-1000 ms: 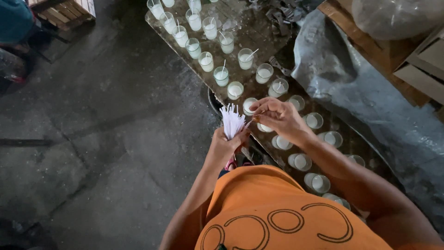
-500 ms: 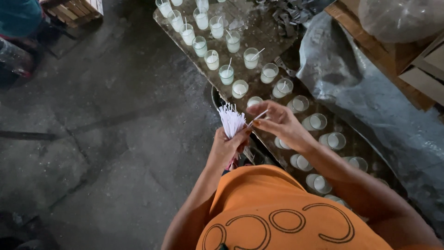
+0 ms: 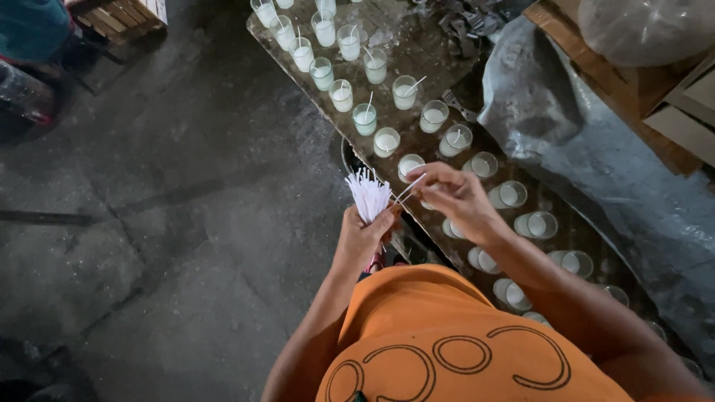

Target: The person is taking individual candle wicks from a bundle and placing them into the center of glass jars filled with wax.

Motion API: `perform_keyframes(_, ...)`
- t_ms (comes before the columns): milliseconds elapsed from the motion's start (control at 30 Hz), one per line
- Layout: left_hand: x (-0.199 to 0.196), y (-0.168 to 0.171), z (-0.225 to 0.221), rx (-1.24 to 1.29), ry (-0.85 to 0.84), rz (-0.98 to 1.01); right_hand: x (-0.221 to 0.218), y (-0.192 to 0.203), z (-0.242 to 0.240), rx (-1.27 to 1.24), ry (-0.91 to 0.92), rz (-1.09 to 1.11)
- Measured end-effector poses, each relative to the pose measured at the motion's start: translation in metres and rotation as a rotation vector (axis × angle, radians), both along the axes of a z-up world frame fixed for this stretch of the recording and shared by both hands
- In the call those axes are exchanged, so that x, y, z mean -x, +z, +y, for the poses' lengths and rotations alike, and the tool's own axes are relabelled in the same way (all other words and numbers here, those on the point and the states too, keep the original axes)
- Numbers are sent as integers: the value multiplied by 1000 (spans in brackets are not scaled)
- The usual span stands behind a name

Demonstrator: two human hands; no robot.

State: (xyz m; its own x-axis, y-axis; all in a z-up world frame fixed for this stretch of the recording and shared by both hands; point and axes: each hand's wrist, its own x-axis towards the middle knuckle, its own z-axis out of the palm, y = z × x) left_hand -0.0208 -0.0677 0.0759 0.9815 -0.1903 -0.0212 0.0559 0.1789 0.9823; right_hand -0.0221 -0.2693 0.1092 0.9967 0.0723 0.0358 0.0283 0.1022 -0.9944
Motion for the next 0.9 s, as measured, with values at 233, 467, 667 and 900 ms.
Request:
perform_keyframes(233,1,4,-5,26,-2,69,-2,7,-4,-40,6,-2)
perform_keyframes(467,-6,-8,-7,-49,-14,59,1,7,-18,94,87,-32)
perform_keyframes(667,-7,-16,-4,-178,-16,83,-8,2,-65,408,36,-239)
perform_keyframes(900,8,-2,20,-262,81,240,-30,-70,-156,1091,-346,-691)
